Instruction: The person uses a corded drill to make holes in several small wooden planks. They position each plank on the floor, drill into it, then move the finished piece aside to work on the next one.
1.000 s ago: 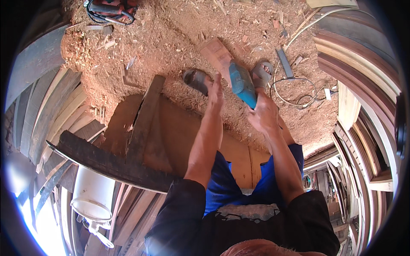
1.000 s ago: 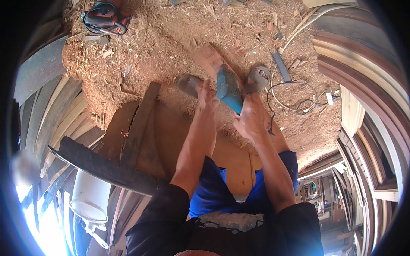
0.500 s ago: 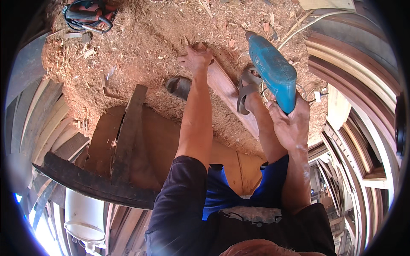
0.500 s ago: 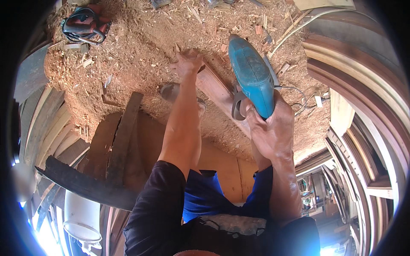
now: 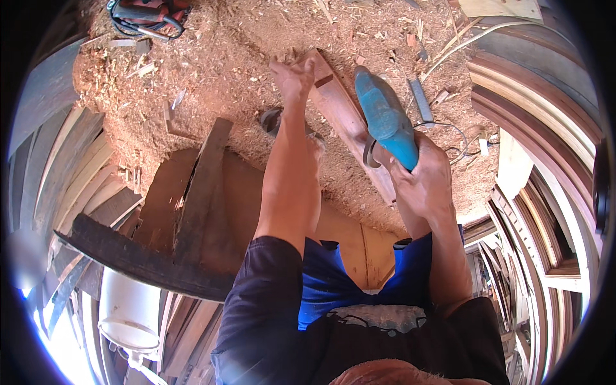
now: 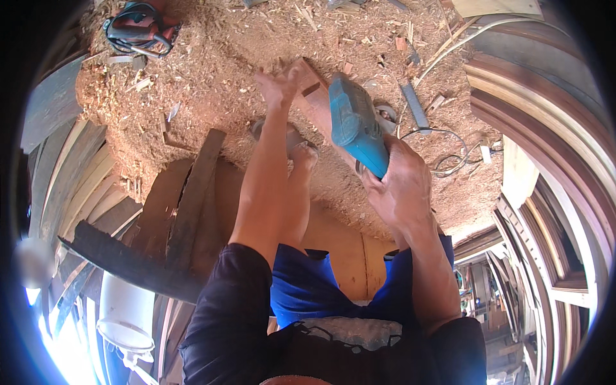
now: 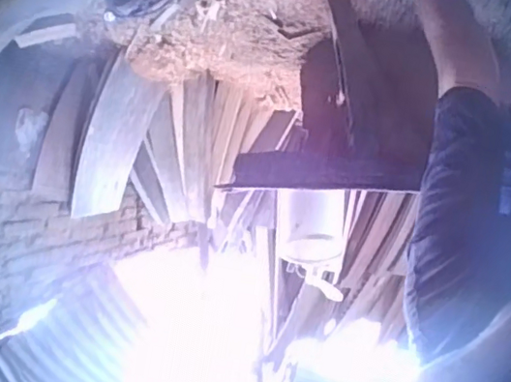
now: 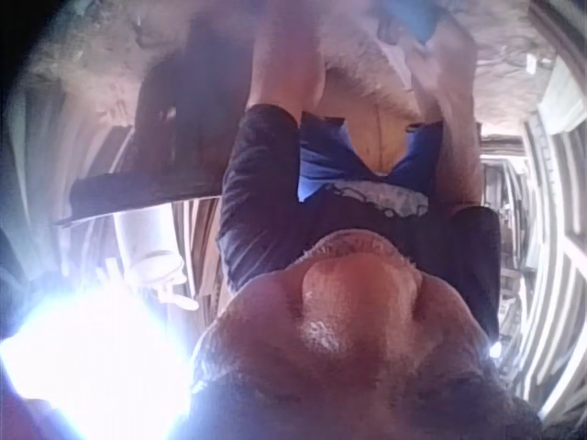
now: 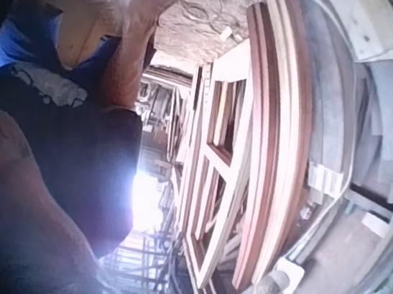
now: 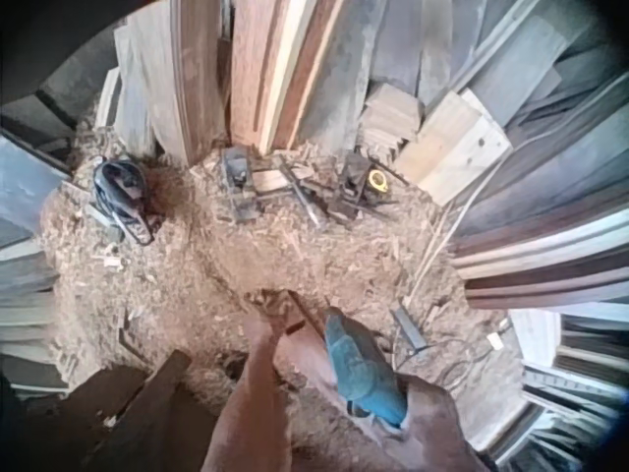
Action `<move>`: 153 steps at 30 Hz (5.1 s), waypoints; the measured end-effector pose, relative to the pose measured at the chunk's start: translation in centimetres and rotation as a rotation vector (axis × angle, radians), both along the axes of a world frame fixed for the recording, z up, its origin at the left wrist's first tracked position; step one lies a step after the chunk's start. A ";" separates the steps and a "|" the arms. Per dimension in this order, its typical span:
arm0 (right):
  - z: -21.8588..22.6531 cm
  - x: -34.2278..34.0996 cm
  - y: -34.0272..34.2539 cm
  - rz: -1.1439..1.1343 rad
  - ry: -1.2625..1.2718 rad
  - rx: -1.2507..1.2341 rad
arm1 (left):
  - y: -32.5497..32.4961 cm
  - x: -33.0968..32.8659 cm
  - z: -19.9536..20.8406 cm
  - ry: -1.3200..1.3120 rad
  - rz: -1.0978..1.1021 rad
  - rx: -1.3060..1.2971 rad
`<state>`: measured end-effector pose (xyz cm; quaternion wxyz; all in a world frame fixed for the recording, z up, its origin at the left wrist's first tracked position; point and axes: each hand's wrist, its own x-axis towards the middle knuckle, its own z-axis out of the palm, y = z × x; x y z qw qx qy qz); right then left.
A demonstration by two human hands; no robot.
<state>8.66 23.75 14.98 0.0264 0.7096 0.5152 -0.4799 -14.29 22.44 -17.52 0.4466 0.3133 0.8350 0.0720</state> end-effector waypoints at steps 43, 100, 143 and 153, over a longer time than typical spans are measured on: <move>-6.5 -4.6 -5.6 0.195 -0.059 -0.145 | -5.7 5.3 15.9 -1.427 1.401 -0.212; -5.9 -5.3 -2.5 0.366 -0.110 -0.341 | -5.4 5.5 17.1 -1.378 1.454 -0.168; -6.9 -5.4 -1.5 0.339 -0.138 -0.367 | -4.5 5.9 15.9 -1.388 1.428 -0.136; -6.5 -6.3 -0.5 0.347 -0.182 -0.391 | -4.2 5.6 15.7 -1.390 1.427 -0.101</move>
